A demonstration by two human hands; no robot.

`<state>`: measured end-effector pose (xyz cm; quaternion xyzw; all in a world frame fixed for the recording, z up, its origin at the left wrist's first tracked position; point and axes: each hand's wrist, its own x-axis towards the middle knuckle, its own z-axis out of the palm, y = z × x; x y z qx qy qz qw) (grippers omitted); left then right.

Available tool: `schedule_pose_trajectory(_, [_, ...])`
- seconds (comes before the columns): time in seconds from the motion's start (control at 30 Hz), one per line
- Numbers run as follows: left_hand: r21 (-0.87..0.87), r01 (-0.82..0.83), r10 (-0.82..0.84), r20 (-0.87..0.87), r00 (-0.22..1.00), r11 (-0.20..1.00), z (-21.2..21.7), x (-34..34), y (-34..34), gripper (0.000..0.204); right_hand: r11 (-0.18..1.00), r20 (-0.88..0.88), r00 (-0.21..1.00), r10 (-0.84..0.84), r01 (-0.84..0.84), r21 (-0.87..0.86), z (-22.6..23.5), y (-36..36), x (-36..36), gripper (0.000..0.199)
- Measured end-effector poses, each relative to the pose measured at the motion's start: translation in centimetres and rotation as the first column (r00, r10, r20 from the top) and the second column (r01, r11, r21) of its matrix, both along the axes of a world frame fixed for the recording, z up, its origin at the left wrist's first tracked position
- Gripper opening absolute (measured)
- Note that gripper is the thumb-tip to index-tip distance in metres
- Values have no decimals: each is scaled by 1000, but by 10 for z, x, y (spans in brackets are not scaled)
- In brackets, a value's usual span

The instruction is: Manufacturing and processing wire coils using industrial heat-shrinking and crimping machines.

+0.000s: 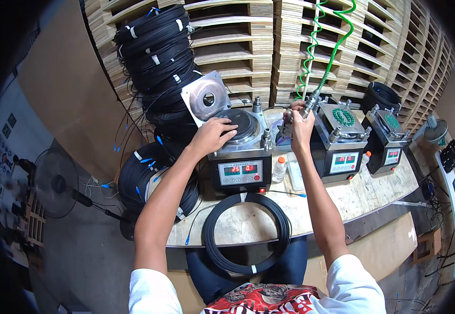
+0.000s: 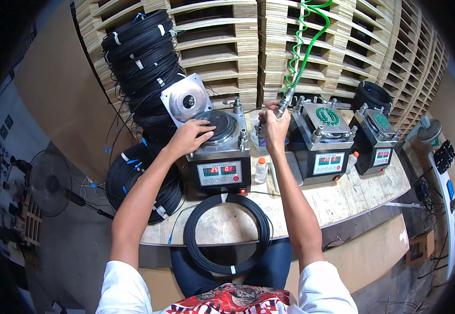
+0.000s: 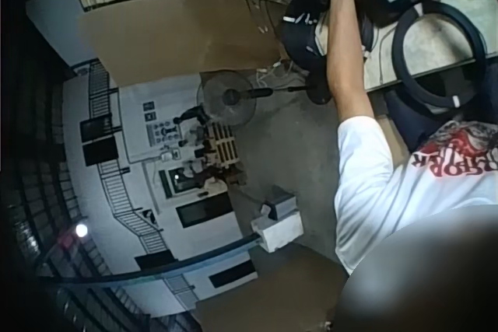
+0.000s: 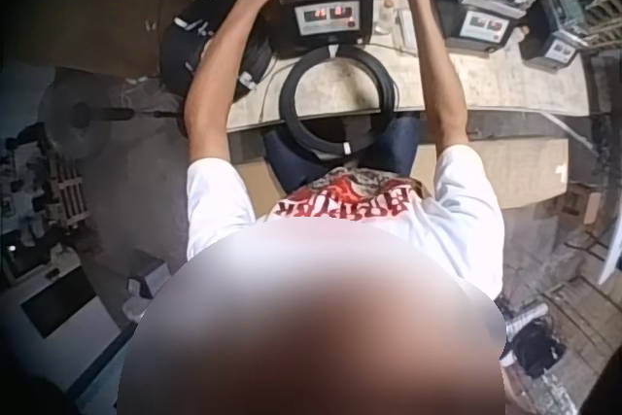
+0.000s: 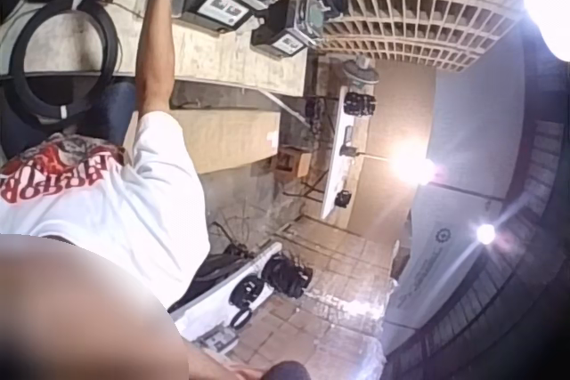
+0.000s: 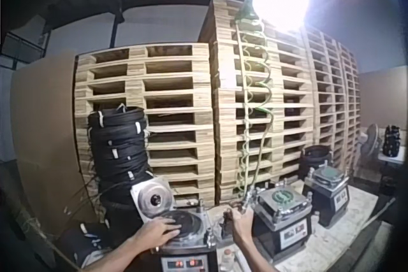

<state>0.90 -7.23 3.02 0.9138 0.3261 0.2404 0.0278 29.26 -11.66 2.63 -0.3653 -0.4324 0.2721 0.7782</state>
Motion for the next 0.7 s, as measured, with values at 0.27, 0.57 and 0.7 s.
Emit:
schedule_pose_trajectory(0.27, [-62, 54, -50, 64, 997, 997, -5, -6, 16, 30, 997, -46, 998, 51, -53, -48, 10, -8, -11, 17])
schedule_pose_trajectory(0.57, [-2, 39, -39, -17, 999, 999, 0, 10, 17, 36, 987, -37, 987, 157, -158, -32, 17, 0, 40, 23])
schedule_pose_trajectory(0.7, [-59, -163, 151, -166, 974, 985, 15, 26, 13, 46, 974, 66, 974, 219, -213, -77, 31, 13, 94, 26])
